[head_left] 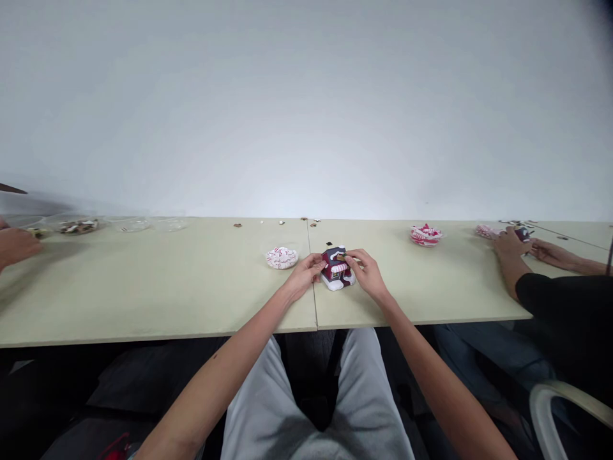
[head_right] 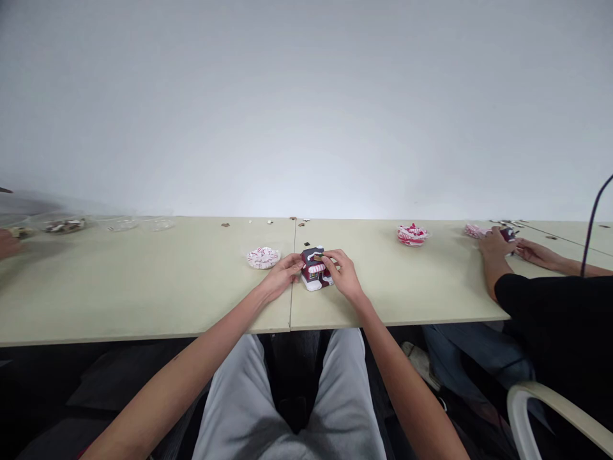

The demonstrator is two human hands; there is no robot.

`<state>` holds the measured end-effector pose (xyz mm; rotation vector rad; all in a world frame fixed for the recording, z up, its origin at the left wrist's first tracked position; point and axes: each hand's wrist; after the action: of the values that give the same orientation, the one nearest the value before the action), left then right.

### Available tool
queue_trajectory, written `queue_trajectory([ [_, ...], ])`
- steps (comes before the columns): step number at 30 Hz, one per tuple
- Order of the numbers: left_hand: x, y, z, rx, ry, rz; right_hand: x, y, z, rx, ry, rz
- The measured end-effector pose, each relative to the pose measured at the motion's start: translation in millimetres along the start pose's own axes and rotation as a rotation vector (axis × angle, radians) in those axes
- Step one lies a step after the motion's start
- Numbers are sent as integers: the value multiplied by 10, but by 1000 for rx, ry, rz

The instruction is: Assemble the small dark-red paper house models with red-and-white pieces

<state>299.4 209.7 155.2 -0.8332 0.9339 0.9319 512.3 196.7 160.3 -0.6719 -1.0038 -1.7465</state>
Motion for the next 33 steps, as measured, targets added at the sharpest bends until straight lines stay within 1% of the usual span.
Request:
queue_trajectory([
  [5,-19,3,-29,49,-25,34,-31,6,33,5,-38,84],
  [10,-42,-16,-44,78,-27,125,-50,-15,3,-15,-12,64],
  [14,-65,-49,-55,93,-46,155,-75,-30,-25,-48,67,-91],
  [17,-87,-66,-65,101,-42,149,-90,19,-6,-29,157,-273],
  [21,-107,-69,-69,179,-25,79,-88,102,50,-7,248,-491],
  [23,-108,-67,-70,197,-20,67,-81,114,66,-30,283,-528],
  [26,-105,-67,-74,189,-10,73,-72,111,57,-54,350,-550],
  [28,-103,-75,-77,184,-14,72,-64,121,33,-58,379,-606],
  [31,-99,-95,-74,169,-15,64,-48,166,-13,-67,387,-698],
  [33,-95,-108,-69,162,-13,68,-40,197,-44,-75,383,-695],
])
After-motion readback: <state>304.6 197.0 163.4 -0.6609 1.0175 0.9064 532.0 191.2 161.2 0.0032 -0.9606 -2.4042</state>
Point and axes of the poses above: each hand's wrist, its own z-axis towards the middle knuckle, its own y-axis out of the back of the hand, x = y × z, and after that the axes turned 11 degrees about -y, right-handed
